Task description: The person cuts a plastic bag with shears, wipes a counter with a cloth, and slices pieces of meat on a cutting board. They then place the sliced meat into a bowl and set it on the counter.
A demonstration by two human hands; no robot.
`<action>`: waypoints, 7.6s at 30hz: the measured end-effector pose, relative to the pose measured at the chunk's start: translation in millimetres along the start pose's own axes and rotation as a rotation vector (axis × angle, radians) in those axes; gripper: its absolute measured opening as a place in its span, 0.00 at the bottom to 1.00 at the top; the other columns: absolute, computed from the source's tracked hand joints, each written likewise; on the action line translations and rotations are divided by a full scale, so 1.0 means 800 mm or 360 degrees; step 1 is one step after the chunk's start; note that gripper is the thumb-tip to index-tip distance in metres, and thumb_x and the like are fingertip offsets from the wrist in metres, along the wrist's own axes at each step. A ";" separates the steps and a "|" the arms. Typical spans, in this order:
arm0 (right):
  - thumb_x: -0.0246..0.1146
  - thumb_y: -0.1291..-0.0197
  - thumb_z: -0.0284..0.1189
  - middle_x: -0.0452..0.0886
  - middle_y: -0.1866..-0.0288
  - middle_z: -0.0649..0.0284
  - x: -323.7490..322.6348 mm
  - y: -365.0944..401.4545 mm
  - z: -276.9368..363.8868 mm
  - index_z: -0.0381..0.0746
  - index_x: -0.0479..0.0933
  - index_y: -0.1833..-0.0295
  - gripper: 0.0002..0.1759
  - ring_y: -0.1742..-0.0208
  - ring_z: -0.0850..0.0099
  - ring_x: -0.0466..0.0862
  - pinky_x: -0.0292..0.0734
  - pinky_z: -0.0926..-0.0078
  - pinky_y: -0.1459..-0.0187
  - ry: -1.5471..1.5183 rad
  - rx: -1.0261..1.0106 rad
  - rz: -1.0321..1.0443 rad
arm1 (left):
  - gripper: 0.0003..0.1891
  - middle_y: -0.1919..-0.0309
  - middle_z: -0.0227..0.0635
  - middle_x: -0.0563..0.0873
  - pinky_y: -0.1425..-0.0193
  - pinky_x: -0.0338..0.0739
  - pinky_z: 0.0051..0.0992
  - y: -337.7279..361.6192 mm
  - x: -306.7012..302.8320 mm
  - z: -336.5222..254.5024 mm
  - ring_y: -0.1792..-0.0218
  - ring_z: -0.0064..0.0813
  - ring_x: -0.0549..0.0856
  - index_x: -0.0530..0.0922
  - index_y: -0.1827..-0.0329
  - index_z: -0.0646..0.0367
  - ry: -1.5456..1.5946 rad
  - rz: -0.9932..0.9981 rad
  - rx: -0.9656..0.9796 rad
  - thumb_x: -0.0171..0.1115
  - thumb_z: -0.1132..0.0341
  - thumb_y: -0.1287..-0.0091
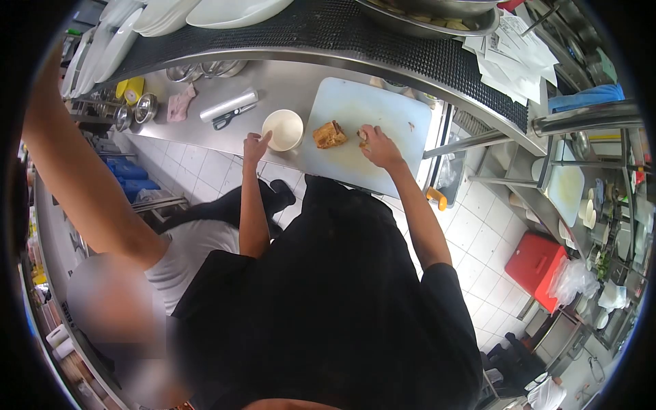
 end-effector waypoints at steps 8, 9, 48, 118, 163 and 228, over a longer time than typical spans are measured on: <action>0.73 0.44 0.32 0.70 0.35 0.46 -0.012 0.000 0.001 0.44 0.58 0.25 0.44 0.37 0.44 0.78 0.78 0.52 0.38 0.0020 0.0013 0.0033 | 0.22 0.51 0.52 0.83 0.50 0.81 0.40 0.007 -0.055 -0.099 0.54 0.45 0.86 0.80 0.45 0.64 -0.0160 -0.0560 0.0810 0.72 0.59 0.37; 0.73 0.44 0.32 0.69 0.34 0.46 -0.012 0.001 0.000 0.44 0.58 0.25 0.45 0.37 0.44 0.78 0.78 0.52 0.38 0.0035 0.0030 0.0047 | 0.20 0.53 0.48 0.83 0.51 0.82 0.38 0.012 -0.065 -0.117 0.56 0.43 0.86 0.80 0.46 0.63 -0.0146 -0.0641 0.0963 0.72 0.63 0.37; 0.70 0.44 0.26 0.78 0.45 0.50 -0.009 -0.066 0.088 0.42 0.77 0.39 0.25 0.40 0.49 0.79 0.76 0.57 0.37 -0.0225 0.0029 0.0070 | 0.10 0.43 0.29 0.79 0.34 0.65 0.48 0.010 0.038 -0.156 0.40 0.37 0.76 0.86 0.53 0.47 -0.0881 -0.0054 0.1032 0.69 0.63 0.37; 0.69 0.43 0.18 0.70 0.25 0.52 0.063 -0.030 0.074 0.42 0.55 0.20 0.46 0.24 0.51 0.69 0.67 0.57 0.26 -0.0342 -0.0240 -0.0286 | 0.35 0.26 0.55 0.65 0.24 0.67 0.44 0.198 0.119 -0.161 0.26 0.57 0.66 0.64 0.21 0.58 0.0663 0.0082 0.0674 0.58 0.84 0.34; 0.70 0.49 0.36 0.83 0.42 0.44 -0.134 -0.159 0.018 0.37 0.80 0.41 0.29 0.41 0.49 0.83 0.75 0.57 0.37 -0.0031 0.0162 0.0028 | 0.53 0.22 0.45 0.68 0.20 0.65 0.35 -0.008 0.183 -0.387 0.23 0.44 0.68 0.64 0.21 0.52 -0.0546 0.1388 0.1033 0.83 0.62 0.53; 0.62 0.37 0.36 0.86 0.46 0.45 -0.067 -0.180 -0.003 0.34 0.80 0.45 0.20 0.44 0.47 0.86 0.82 0.52 0.42 0.0610 0.0426 -0.0039 | 0.16 0.67 0.54 0.84 0.56 0.84 0.48 0.052 0.196 -0.237 0.65 0.53 0.87 0.78 0.65 0.65 0.0351 0.0448 0.0576 0.65 0.58 0.31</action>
Point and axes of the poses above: each hand's wrist, its own y-axis away from the middle knuckle, its own x-axis out of the palm, z = x × y, the point moved 5 cm from there along -y, towards the middle knuckle
